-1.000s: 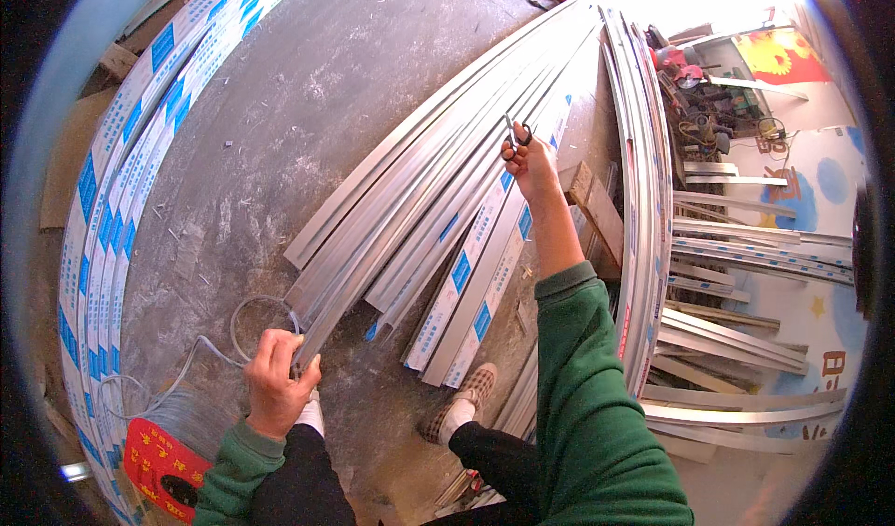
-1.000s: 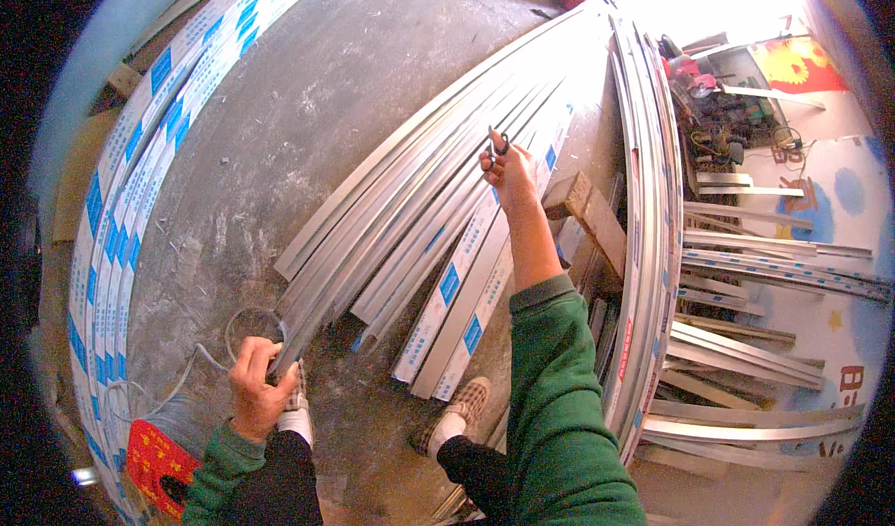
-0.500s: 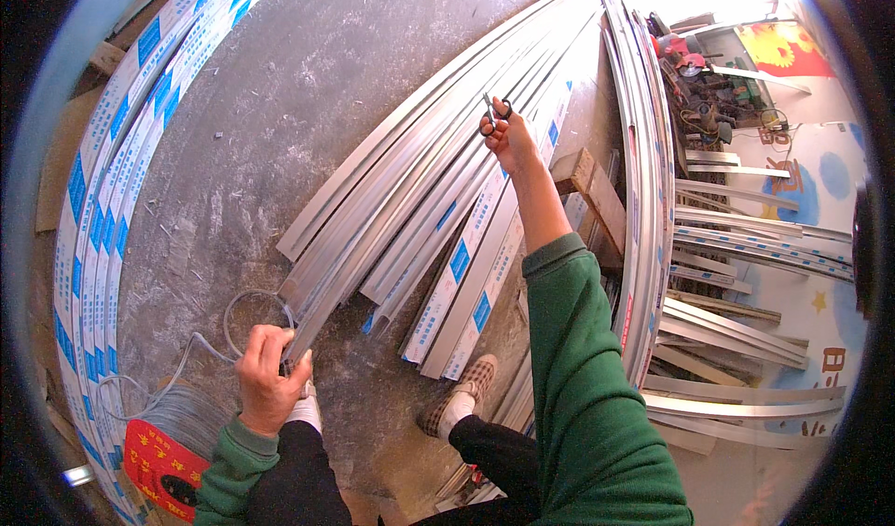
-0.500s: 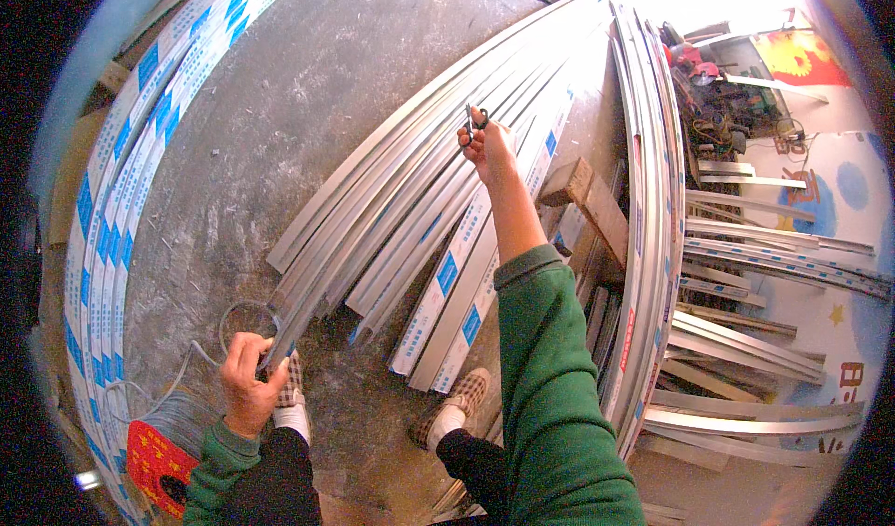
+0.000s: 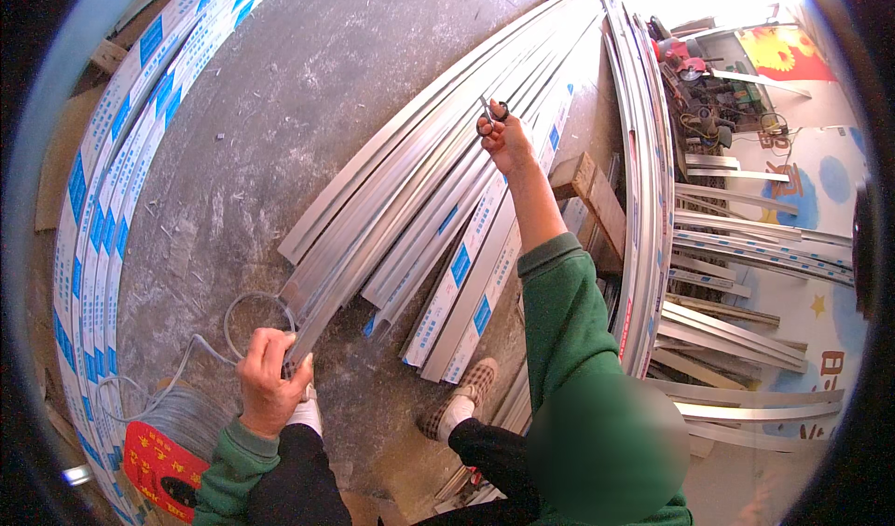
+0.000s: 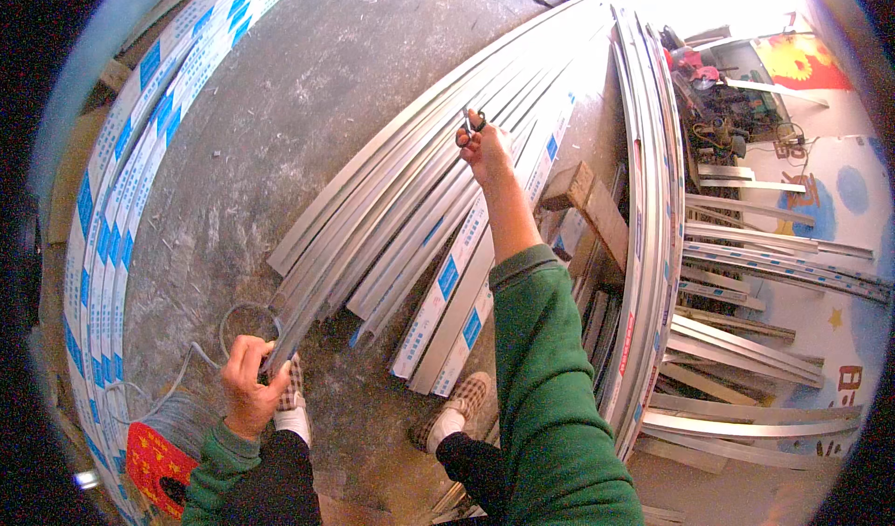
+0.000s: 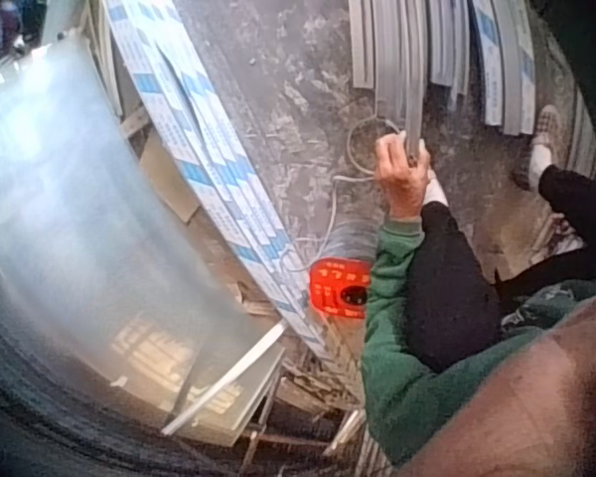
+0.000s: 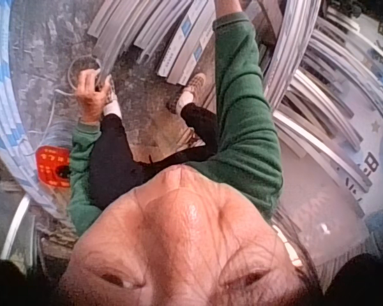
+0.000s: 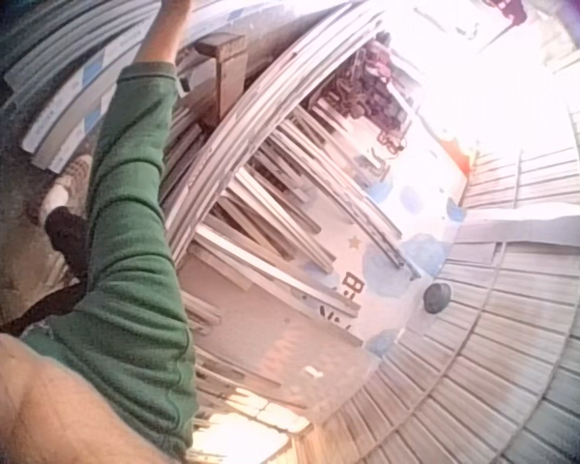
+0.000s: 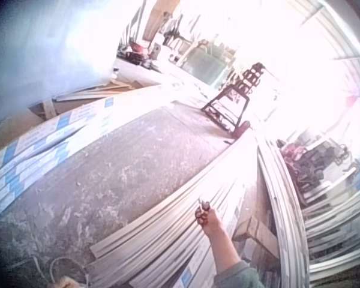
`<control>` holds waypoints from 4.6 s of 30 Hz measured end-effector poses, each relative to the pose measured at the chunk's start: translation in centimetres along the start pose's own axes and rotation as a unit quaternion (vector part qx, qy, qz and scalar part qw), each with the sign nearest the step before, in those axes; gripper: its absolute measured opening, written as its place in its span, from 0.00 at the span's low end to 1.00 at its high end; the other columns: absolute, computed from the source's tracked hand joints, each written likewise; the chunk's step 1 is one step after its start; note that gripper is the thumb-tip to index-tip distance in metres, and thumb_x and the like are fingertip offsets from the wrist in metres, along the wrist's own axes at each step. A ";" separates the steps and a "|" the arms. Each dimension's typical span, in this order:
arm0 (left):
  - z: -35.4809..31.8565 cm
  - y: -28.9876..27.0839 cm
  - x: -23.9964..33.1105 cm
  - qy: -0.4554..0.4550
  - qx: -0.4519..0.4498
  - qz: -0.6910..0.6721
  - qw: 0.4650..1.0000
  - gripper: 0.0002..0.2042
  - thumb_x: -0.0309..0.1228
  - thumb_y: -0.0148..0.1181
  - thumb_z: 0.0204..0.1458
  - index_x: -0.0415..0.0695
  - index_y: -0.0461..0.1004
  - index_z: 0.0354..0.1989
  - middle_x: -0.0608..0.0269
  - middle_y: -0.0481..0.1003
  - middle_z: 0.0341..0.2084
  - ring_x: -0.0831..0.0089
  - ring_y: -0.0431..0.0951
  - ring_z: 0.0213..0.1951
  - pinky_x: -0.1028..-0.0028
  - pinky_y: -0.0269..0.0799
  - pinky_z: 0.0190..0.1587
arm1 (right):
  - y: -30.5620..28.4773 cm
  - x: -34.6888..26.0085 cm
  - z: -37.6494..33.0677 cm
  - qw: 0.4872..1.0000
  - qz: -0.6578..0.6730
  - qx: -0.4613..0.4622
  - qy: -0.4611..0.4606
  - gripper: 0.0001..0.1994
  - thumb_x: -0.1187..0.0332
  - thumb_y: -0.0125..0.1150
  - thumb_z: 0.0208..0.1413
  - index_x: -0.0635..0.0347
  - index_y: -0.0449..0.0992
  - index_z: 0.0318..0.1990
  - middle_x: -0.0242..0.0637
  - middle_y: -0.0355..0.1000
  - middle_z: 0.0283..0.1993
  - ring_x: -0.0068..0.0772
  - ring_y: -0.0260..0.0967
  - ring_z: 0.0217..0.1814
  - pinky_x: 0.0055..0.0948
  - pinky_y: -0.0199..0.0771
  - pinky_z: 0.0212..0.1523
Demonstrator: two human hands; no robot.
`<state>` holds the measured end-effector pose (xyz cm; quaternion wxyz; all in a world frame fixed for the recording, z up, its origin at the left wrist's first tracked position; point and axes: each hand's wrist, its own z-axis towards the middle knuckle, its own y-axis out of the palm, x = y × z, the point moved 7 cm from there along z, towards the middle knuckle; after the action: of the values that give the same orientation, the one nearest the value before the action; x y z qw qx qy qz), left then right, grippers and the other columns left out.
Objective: The person sits on the floor and uses scissors to cut a length of clear plastic tubing into several short pieces. The person repeatedly pulls tubing from a spool, cuts it, and places the pieces on the floor among metal profiles.
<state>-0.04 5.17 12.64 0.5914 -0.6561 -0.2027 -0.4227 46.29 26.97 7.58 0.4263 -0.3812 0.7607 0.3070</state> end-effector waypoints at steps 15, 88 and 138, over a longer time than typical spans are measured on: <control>0.0 -0.6 0.9 0.023 -0.009 -0.015 1.000 0.17 0.25 0.67 0.37 0.39 0.71 0.38 0.52 0.70 0.34 0.52 0.75 0.34 0.60 0.72 0.35 | -0.4 -4.4 2.6 0.970 -0.123 0.169 -0.126 0.12 0.67 0.67 0.55 0.68 0.73 0.28 0.37 0.70 0.17 0.21 0.61 0.13 0.25 0.53 0.11; 2.1 4.0 -8.9 -0.015 0.090 0.132 0.987 0.04 0.33 0.63 0.50 0.48 0.78 0.30 0.65 0.74 0.29 0.63 0.73 0.38 0.62 0.65 0.43 | 15.5 21.5 -24.5 0.811 -0.370 -0.367 0.264 0.22 0.47 0.62 0.57 0.62 0.77 0.36 0.30 0.73 0.23 0.19 0.68 0.20 0.16 0.57 0.18; -15.2 -17.0 19.1 0.113 0.073 -0.244 0.960 0.12 0.38 0.63 0.55 0.41 0.76 0.29 0.59 0.74 0.21 0.71 0.75 0.25 0.70 0.71 0.30 | 13.8 -16.3 -52.6 0.876 -0.294 -0.028 -0.380 0.15 0.72 0.63 0.57 0.59 0.75 0.53 0.34 0.80 0.38 0.18 0.74 0.30 0.13 0.64 0.26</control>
<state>-7.20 -9.99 37.24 0.5354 -0.4901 -0.3188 -0.6095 18.46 -2.36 47.48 0.7427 -0.4525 0.3842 0.3099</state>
